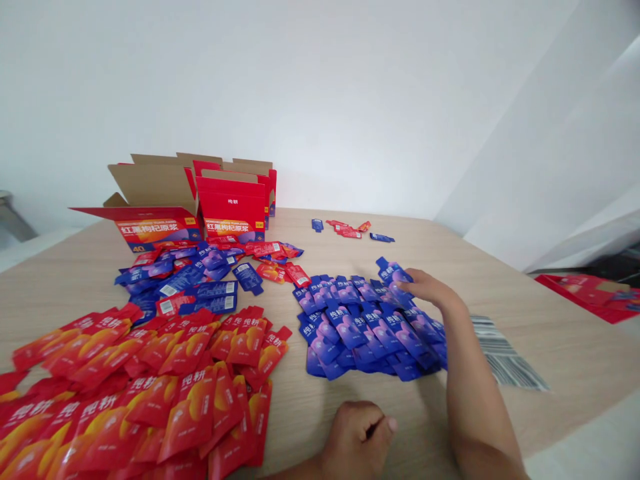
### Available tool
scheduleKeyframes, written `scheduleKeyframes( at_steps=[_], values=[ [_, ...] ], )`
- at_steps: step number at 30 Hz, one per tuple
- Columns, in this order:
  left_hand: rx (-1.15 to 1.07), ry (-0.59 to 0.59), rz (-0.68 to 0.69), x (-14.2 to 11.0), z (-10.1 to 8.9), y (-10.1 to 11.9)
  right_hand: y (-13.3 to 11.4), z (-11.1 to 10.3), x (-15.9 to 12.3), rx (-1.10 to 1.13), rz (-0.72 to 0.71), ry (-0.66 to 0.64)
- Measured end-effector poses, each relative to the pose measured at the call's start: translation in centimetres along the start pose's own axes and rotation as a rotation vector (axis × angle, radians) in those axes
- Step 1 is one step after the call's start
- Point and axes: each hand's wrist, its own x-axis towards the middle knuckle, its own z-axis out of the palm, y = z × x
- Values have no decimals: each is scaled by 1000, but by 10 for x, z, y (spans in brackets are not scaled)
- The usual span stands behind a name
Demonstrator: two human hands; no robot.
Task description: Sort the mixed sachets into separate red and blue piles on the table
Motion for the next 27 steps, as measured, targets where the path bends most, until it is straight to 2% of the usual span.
scheduleKeyframes(
  at_steps=[3, 5, 7, 10, 12, 17, 22, 24, 27],
  values=[
    [-9, 2, -21, -2, -1, 5, -36, 5, -19, 109, -166, -213],
    [-9, 4, -17, -3, -2, 8, -58, 12, -32, 54, -238, -257],
    [-6, 5, -13, -4, -3, 11, -78, 19, -44, -59, -205, -270],
    [-8, 11, -8, -4, -4, 11, -100, 29, -60, -213, -45, -282],
    [-19, 11, 5, -4, -3, 10, -110, 31, -69, -289, -12, -287],
    [-57, -3, 43, -1, 0, 6, -120, 33, -79, -560, -13, -221],
    [-65, -1, 86, 1, 2, -2, -116, 36, -77, -609, 7, -173],
    [-38, -34, 78, 3, 3, -8, -114, 35, -81, -596, -50, -111],
    [18, -129, 27, 7, 5, -14, -119, 36, -99, -522, -237, 25]
  ],
)
